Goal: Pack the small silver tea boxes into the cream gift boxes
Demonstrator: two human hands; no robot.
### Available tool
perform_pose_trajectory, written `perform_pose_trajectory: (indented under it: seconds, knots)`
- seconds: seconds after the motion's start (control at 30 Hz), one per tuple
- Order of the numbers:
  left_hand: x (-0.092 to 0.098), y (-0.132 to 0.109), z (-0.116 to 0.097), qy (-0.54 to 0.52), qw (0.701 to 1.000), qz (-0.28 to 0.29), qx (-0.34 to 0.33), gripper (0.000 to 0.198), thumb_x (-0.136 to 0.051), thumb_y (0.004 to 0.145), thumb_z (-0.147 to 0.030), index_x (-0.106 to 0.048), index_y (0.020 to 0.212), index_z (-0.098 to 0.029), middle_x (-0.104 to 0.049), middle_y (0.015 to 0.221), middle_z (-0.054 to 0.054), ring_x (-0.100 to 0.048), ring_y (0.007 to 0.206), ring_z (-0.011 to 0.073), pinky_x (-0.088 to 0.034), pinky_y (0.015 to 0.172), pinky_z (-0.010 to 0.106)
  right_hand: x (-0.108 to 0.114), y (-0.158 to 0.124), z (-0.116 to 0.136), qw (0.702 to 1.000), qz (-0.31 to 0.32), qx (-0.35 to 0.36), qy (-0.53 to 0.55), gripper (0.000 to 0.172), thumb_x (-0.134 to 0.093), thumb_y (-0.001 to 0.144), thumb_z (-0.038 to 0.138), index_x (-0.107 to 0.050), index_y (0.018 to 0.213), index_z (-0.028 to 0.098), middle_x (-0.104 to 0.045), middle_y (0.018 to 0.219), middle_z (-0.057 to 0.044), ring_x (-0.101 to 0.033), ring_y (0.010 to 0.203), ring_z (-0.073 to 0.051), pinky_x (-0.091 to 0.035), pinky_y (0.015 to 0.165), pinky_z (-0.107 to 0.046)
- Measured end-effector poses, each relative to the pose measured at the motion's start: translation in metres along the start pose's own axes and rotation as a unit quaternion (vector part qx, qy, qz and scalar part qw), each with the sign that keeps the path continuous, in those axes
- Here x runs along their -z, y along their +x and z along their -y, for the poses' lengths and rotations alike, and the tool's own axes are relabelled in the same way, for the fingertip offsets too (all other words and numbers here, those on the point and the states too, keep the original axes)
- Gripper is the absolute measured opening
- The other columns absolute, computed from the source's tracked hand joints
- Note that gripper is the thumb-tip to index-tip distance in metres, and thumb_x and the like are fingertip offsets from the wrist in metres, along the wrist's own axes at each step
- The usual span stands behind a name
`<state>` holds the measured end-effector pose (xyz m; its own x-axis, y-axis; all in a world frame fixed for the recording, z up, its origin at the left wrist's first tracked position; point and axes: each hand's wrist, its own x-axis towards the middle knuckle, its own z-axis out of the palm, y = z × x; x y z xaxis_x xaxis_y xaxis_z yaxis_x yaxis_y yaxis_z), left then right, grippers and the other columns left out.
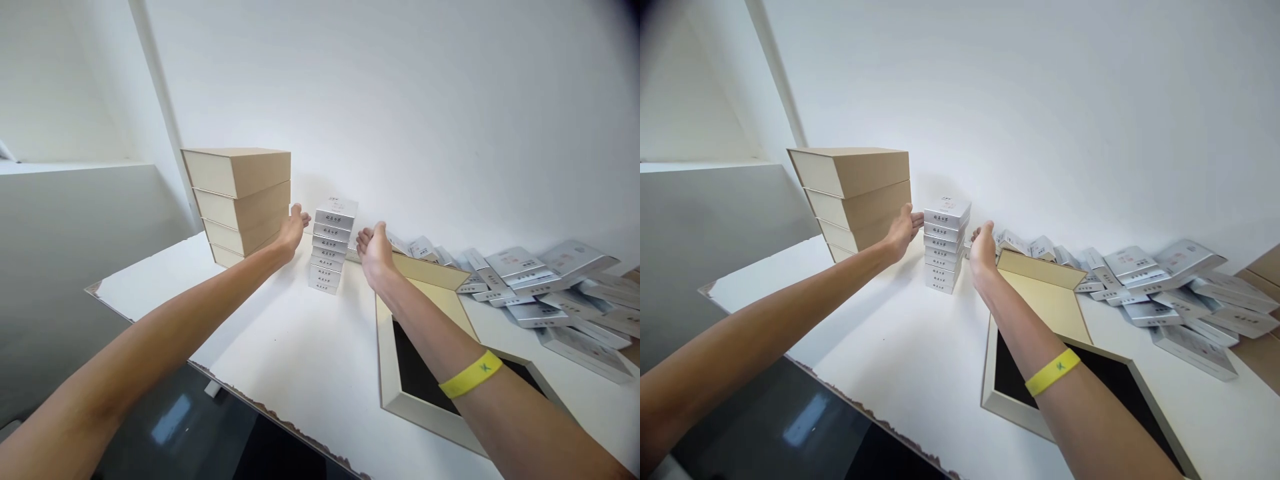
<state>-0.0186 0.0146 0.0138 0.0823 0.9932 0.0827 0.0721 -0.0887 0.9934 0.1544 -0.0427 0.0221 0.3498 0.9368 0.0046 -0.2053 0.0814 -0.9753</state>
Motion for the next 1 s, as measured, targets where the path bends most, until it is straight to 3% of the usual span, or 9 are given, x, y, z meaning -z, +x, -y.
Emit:
perform_pose_trajectory:
  seconds: [0.07, 0.17, 0.37, 0.63, 1.0]
  knots:
    - [0.001, -0.014, -0.004, -0.015, 0.999, -0.028, -0.038, 0.075, -0.009, 0.1, -0.061, -0.045, 0.143, -0.011, -0.045, 0.153, 0.015, -0.042, 0.142, 0.0252, -0.024, 0.122, 0.041, -0.001, -0.011, 0.009, 1.0, 0.007, 0.025, 0.015, 0.056, -0.017, 0.104, 0.055, -0.062, 0.11, 0.022, -0.062, 0.127, -0.011, -0.057, 0.121, -0.02, -0.047, 0.101, -0.035]
    - [0.002, -0.036, -0.008, -0.025, 0.995, -0.034, -0.086, 0.078, -0.012, 0.098, -0.063, -0.047, 0.142, -0.009, -0.048, 0.151, 0.015, -0.044, 0.141, 0.026, -0.027, 0.121, 0.037, -0.001, -0.025, 0.014, 0.997, 0.039, 0.057, 0.018, 0.059, -0.016, 0.102, 0.06, -0.062, 0.099, 0.024, -0.062, 0.128, -0.009, -0.054, 0.126, -0.02, -0.045, 0.103, -0.032]
    - [-0.004, -0.063, -0.018, -0.018, 0.991, 0.011, -0.13, 0.074, -0.018, 0.099, -0.063, -0.059, 0.134, -0.012, -0.054, 0.146, 0.011, -0.043, 0.142, 0.0268, -0.028, 0.121, 0.037, -0.003, -0.033, 0.009, 0.988, 0.108, 0.112, -0.018, 0.064, -0.018, 0.102, 0.063, -0.063, 0.08, 0.024, -0.069, 0.099, -0.007, -0.059, 0.114, -0.021, -0.043, 0.101, -0.034]
    - [-0.009, -0.071, -0.026, -0.006, 0.991, 0.027, -0.134, 0.079, -0.016, 0.097, -0.068, -0.06, 0.134, -0.015, -0.055, 0.145, 0.009, -0.044, 0.141, 0.0269, -0.03, 0.12, 0.038, -0.004, -0.036, 0.011, 0.977, 0.14, 0.152, -0.057, 0.074, -0.023, 0.088, 0.085, -0.067, 0.087, 0.025, -0.06, 0.071, -0.001, -0.064, 0.092, -0.02, -0.048, 0.09, -0.033]
    - [-0.007, -0.068, -0.031, -0.019, 0.992, 0.046, -0.12, 0.078, -0.017, 0.098, -0.063, -0.051, 0.142, -0.009, -0.053, 0.147, 0.013, -0.046, 0.14, 0.0263, -0.03, 0.12, 0.038, -0.011, -0.04, 0.013, 0.975, 0.123, 0.135, -0.123, 0.079, -0.013, 0.095, 0.076, -0.071, 0.103, 0.023, -0.07, 0.09, -0.008, -0.067, 0.091, -0.024, -0.051, 0.086, -0.041]
